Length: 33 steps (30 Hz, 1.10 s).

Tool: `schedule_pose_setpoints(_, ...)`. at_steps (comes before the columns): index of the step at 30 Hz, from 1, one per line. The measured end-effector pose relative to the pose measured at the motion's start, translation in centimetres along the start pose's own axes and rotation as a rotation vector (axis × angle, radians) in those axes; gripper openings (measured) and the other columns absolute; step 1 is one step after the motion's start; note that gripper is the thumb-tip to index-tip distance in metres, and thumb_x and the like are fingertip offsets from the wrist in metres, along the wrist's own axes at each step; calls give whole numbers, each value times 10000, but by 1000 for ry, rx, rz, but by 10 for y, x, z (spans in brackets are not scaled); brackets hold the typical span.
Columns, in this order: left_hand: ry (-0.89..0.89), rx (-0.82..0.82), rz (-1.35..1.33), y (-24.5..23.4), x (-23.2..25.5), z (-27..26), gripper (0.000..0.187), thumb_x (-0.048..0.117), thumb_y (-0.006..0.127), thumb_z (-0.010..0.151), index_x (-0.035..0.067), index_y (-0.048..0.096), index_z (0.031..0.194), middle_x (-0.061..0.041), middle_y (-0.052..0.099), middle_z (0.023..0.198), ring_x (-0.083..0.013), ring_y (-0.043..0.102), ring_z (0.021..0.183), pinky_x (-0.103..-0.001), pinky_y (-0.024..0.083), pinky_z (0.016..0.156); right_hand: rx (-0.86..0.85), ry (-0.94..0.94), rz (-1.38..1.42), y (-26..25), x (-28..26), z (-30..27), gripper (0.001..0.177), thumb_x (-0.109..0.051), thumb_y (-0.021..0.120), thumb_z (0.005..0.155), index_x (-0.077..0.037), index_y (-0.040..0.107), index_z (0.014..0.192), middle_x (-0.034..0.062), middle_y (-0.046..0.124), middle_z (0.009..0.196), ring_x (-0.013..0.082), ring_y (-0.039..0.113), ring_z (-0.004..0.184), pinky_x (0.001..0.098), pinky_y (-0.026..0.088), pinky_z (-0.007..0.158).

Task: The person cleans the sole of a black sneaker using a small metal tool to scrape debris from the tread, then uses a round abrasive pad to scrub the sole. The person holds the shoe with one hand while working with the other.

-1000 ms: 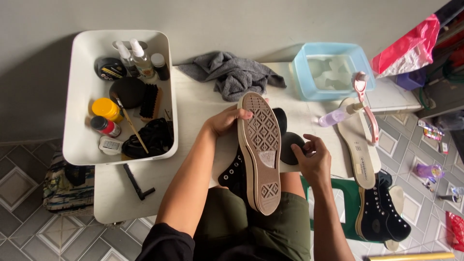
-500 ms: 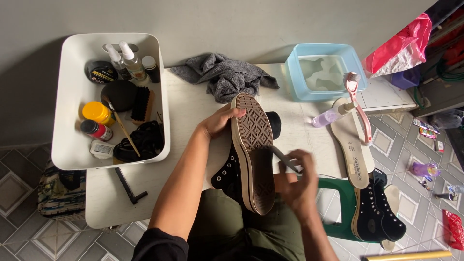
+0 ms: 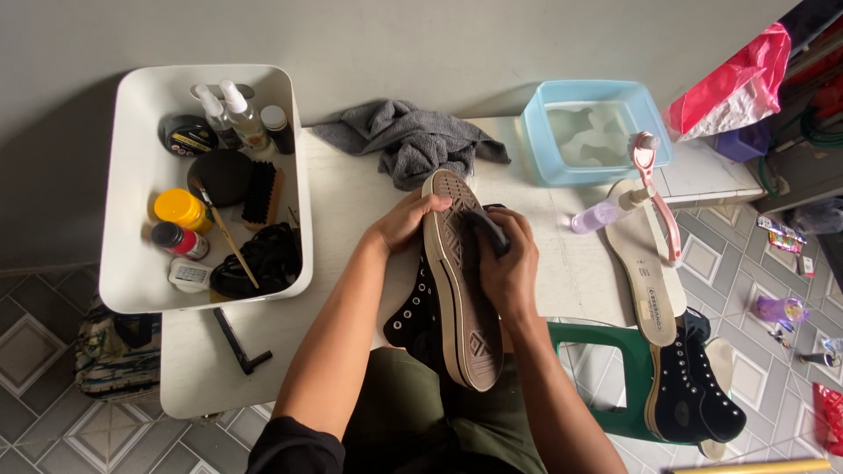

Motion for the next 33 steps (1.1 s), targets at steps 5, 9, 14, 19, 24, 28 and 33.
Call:
schedule_pose_setpoints(5,44,-56,83,24,36,-19,673,341,712,903,25,529,1468,-230,537,1449,-396,511,1319,-587,417,1106,-150,-67,45,-27,-19,-8,378,82,692,755,-175,803,1009,35,735,1067,320,706,1100,420,564,919)
schedule_pose_setpoints(9,26,-97,175,35,44,-26,694,373,712,912,27,524,1484,-254,509,1490,-440,473,1361,-605,383,1129,-143,-34,-167,-37,33,-17,369,27,707,711,-263,830,904,-59,754,975,208,703,994,351,570,867)
schedule_pose_setpoints(14,-18,-56,22,31,42,-19,671,337,765,886,63,550,1459,-175,585,1410,-347,593,1241,-530,510,1020,-162,-47,-61,-42,2,-22,413,93,680,710,-234,844,902,-16,763,967,251,709,997,388,568,858)
schedule_pose_setpoints(19,71,-149,227,48,68,-32,676,431,677,932,0,566,1440,-318,499,1475,-474,490,1351,-622,406,1113,-122,72,-139,-37,-2,-24,481,84,630,792,-127,749,1208,155,686,1177,429,646,1134,544,534,916)
schedule_pose_setpoints(24,-89,-157,342,80,112,-55,919,696,486,834,-1,518,1431,-184,535,1515,-300,497,1424,-407,327,1209,-592,-147,-70,3,-76,-60,550,-347,507,1046,-99,457,1534,223,260,1672,449,182,1567,599,232,1236)
schedule_pose_setpoints(28,0,14,70,105,140,-74,686,442,613,999,-15,481,1492,-227,427,1563,-383,394,1458,-559,241,1236,-510,-123,1,25,-67,-14,448,-120,522,1008,-76,583,1449,331,352,1587,596,267,1447,671,223,1165)
schedule_pose_setpoints(33,-24,89,122,109,156,-85,792,563,612,968,19,455,1521,-224,393,1591,-363,351,1488,-526,255,1247,-204,-13,53,35,-36,34,298,-128,508,1077,-101,670,1325,251,546,1442,513,546,1294,599,461,1062)
Point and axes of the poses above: each hand's wrist, its own z-axis towards the middle knuckle, its own y-axis out of the palm, x = y × z, the point moved 8 cm from there along z, towards the middle knuckle
